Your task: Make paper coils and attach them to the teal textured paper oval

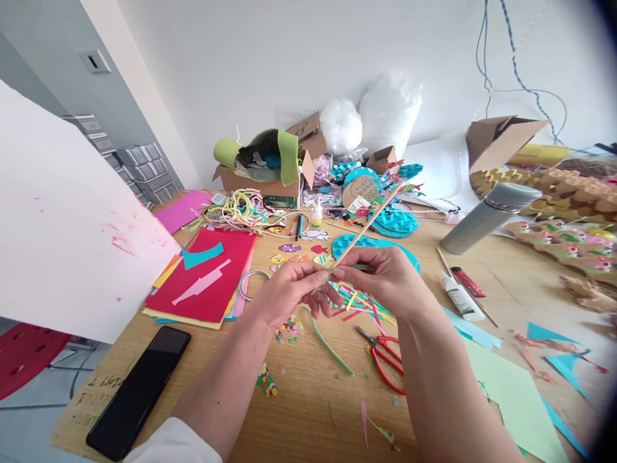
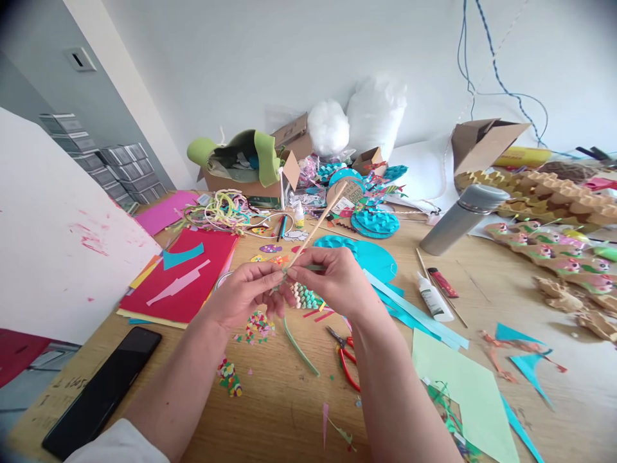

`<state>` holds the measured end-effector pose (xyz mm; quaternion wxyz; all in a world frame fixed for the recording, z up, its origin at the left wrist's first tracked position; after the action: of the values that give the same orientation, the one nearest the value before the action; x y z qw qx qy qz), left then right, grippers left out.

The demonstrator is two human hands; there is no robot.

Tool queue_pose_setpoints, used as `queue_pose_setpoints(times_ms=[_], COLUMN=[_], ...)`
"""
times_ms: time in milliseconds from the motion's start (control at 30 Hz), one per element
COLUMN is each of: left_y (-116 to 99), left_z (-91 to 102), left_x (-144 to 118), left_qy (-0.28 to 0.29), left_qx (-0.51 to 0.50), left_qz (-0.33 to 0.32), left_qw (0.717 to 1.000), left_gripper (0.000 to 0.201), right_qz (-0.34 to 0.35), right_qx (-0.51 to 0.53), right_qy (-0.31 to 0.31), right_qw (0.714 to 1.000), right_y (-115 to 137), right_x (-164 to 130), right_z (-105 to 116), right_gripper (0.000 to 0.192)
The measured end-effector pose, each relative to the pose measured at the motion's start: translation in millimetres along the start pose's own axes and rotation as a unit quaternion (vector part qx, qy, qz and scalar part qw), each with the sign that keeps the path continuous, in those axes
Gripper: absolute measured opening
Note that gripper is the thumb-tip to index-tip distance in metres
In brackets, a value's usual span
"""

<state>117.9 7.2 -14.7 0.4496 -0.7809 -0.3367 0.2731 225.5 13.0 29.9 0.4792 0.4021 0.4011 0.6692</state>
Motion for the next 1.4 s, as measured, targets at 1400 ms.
queue_pose_setpoints(times_ms=[1400], left_y=[-38.1], left_z=[8.0], left_x=[-17.2], left_qy=[-0.209], left_qx=[0.427], left_qz=[-0.234], left_qw=[0.848], left_gripper=[0.001], right_qz=[0.026], right_qx=[-0.174], right_qy=[-0.052], right_qw=[0.983], right_y=[5.2], right_x=[-0.4], right_z=[-3.5], right_gripper=[0.013])
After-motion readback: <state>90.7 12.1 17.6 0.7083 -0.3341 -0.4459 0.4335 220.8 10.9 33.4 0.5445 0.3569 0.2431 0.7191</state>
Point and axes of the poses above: each hand's wrist, its own x-axis towards the middle knuckle, its own z-axis out of the back of the hand, y = z × x, the point moved 9 cm from there along x, towards the middle knuckle, and after that the axes turned 8 degrees about -x, right-handed, at the moved point
